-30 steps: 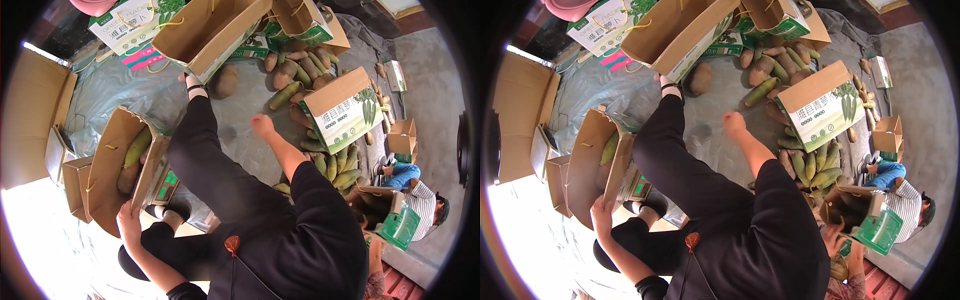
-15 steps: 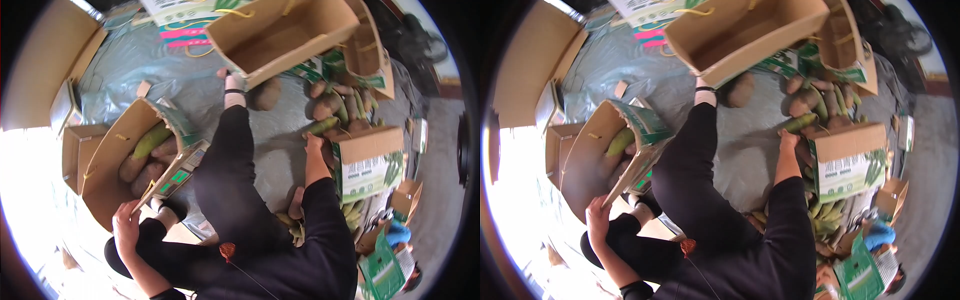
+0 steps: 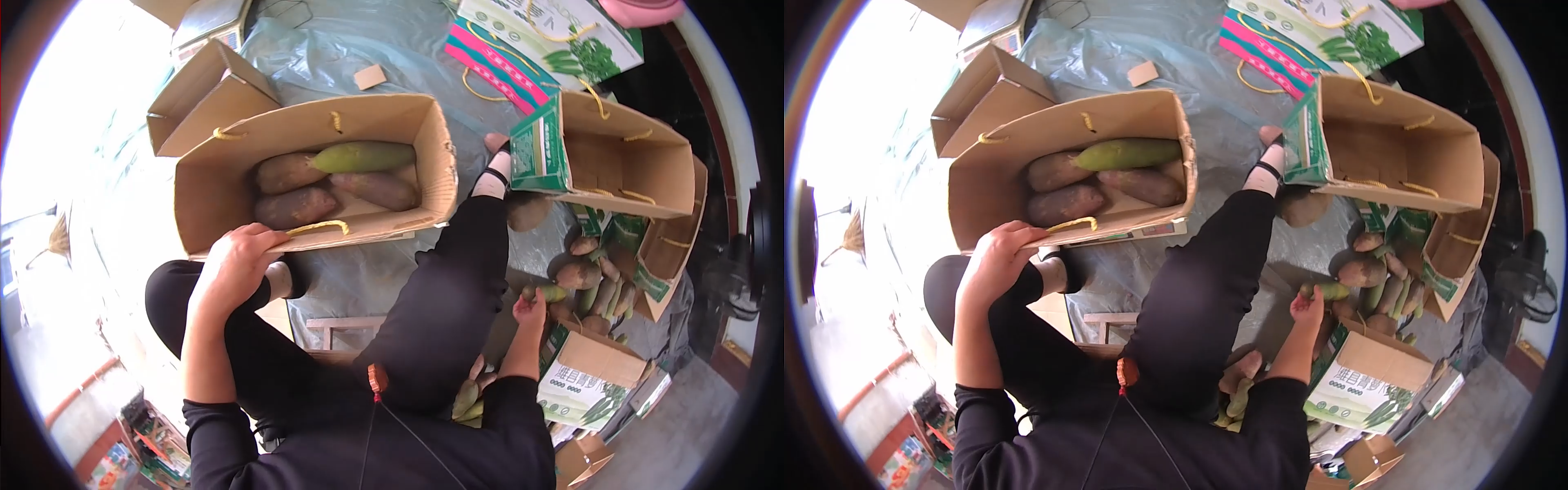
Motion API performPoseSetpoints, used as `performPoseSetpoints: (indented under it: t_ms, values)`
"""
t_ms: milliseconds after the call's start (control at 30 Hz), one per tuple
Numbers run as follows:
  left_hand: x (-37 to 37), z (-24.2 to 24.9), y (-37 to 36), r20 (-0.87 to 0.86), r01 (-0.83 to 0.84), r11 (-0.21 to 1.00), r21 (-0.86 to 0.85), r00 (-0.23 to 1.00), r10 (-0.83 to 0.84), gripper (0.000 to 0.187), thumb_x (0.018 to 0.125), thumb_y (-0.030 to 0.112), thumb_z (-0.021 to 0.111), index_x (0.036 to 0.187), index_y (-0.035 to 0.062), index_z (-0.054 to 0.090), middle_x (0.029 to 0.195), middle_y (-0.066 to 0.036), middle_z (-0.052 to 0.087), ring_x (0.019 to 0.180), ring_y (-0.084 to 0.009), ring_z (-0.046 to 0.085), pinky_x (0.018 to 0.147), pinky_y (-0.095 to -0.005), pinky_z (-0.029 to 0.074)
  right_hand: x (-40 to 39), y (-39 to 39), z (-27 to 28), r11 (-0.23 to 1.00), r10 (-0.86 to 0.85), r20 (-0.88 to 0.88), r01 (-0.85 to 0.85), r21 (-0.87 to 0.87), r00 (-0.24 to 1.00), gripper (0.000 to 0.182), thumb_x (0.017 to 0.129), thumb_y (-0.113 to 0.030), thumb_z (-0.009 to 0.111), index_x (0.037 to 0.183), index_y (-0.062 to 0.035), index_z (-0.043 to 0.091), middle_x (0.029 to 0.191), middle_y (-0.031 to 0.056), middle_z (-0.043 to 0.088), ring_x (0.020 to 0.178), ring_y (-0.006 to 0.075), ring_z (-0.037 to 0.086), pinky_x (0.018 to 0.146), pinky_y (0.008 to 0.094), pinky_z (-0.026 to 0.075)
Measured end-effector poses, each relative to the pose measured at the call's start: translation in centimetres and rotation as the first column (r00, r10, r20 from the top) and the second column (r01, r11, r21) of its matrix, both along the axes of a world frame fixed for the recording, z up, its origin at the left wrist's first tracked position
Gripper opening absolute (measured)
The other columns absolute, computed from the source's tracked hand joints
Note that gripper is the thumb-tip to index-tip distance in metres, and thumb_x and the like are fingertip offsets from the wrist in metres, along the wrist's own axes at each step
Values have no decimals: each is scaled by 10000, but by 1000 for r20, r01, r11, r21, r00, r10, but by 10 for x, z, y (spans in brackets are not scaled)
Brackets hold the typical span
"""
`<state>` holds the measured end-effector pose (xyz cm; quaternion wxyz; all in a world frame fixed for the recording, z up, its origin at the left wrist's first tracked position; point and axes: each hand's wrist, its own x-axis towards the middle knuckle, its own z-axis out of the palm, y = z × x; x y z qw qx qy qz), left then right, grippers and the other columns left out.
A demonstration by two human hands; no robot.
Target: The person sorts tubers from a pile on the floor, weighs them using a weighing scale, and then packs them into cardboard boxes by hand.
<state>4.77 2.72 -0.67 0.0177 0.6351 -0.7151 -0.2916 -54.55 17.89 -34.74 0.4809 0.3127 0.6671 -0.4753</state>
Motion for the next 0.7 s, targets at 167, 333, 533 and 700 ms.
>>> performPoseSetpoints:
  t_ms: [167, 333, 533, 700]
  values:
    - [6, -1, 4, 11, 28, 999, -28, 1000, -28, 203, 792, 81, 588, 971, 23, 664, 896, -150, 636, 870, -332, 608, 798, -399, 485, 52, 24, 57, 948, 7, 174, 49, -314, 985, 391, 739, -351, 718, 981, -79, 577, 906, 51, 640, 791, 190, 604, 695, 324, 463]
    - [13, -7, 9, 13, 32, 998, -57, 999, -31, 193, 797, 77, 586, 967, 39, 669, 886, -148, 634, 871, -333, 606, 794, -402, 484, 104, 36, 131, 854, 294, -35, -279, -440, 955, 380, 765, -305, 692, 1049, -83, 571, 954, 49, 632, 829, 189, 594, 696, 323, 472]
    - [18, -11, 13, 79, 126, 987, -96, 990, -119, 181, 787, 67, 590, 954, 54, 658, 833, -136, 615, 837, -335, 604, 746, -414, 490, 127, -14, 258, 489, 542, -596, -800, -349, 592, 629, 710, -304, 733, 1217, -3, 513, 1042, 59, 597, 936, 197, 585, 817, 336, 473]
    - [20, -14, 13, 112, 149, 986, -70, 984, -140, 155, 790, 91, 605, 940, 65, 636, 838, -127, 615, 840, -331, 610, 737, -416, 493, 161, -120, 360, -33, 607, -790, -990, -138, 90, 818, 630, -442, 729, 1213, 83, 500, 1069, 66, 589, 968, 164, 564, 862, 293, 436]
